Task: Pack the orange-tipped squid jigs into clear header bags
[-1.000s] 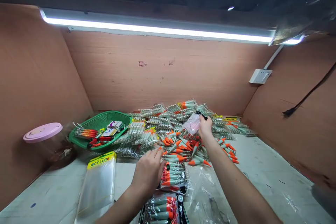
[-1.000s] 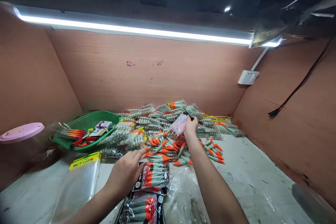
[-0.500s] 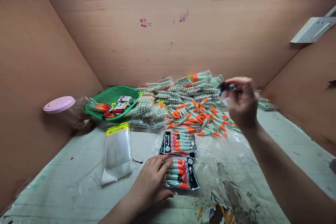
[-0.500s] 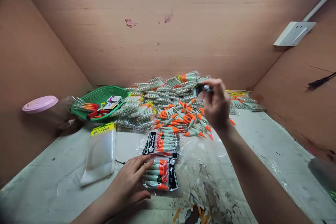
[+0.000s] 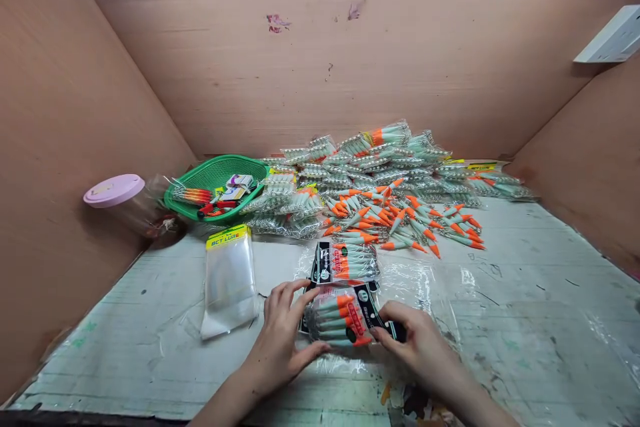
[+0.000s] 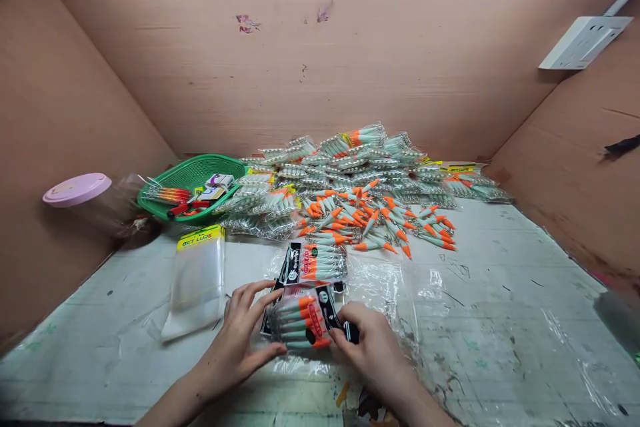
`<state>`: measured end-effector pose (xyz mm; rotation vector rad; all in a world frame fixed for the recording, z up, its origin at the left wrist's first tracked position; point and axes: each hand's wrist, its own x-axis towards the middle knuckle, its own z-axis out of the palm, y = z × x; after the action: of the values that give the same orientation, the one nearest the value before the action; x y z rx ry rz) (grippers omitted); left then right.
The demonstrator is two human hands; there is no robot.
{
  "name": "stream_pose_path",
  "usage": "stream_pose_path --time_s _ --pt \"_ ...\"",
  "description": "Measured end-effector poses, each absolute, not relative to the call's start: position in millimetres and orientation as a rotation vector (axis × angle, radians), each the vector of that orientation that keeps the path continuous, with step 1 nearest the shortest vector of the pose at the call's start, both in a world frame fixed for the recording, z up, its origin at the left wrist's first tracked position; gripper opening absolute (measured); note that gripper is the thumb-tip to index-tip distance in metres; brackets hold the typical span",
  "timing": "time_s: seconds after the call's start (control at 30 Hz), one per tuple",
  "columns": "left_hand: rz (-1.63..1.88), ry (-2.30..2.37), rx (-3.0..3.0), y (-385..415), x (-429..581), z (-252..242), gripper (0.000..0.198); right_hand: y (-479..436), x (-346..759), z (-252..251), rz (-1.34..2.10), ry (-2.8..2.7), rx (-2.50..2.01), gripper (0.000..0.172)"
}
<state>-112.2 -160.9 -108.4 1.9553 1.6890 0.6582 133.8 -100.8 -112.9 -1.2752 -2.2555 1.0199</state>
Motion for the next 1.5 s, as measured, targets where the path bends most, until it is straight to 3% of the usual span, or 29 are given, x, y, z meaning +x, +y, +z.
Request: stream_pose_path --time_s 0.1,0.2,0.3,0.43,0.63,0.83,0.97,1.03,1.13,1.27,1.5 --pt "0.709 1.562 1.916 -154 -113 -93 0.039 -111 139 -100 0.795 -2.215 -1.004 0.016" --pt "0.704 1.442 1.877 -146 -108 -83 0.014 -116 140 -92 0.762 -2.218 -0.904 0.005" --pt "0.729 1.417 1.852 -143 -99 -81 0.005 -117 137 -90 0.800 -2.210 -0.887 0.009" --pt "0.809 1.337 1.687 -143 -98 -76 0.012 -116 140 -87 0.760 -2.170 -0.723 0.017" --pt "0.813 1.197 1.680 -143 -106 -61 0.011 -115 161 -88 0.415 -2.250 -0.592 0.033" --pt "1.073 1.548 1.241 -142 -97 -74 0.025 -137 159 -89 0.206 -2.220 -0.637 0.035" --pt "1.142 1.370 1.043 -139 -92 -84 0.023 -130 158 -85 0.527 -2.054 -0.716 0.022" --pt "1.139 1.148 1.046 -136 -87 -79 0.036 -117 161 -79 0.785 -1.897 -0.858 0.009" --pt "1.170 0.943 1.077 -123 -78 -60 0.054 -88 165 -64 1.041 -1.599 -1.068 0.015" --pt "1.209 1.155 1.347 -78 -72 -33 0.027 -31 159 -35 1.143 -1.409 -1.099 0.041" --pt "1.320 1.417 1.358 9 -79 -33 0.018 80 129 -35 0.656 -1.606 -1.267 0.043"
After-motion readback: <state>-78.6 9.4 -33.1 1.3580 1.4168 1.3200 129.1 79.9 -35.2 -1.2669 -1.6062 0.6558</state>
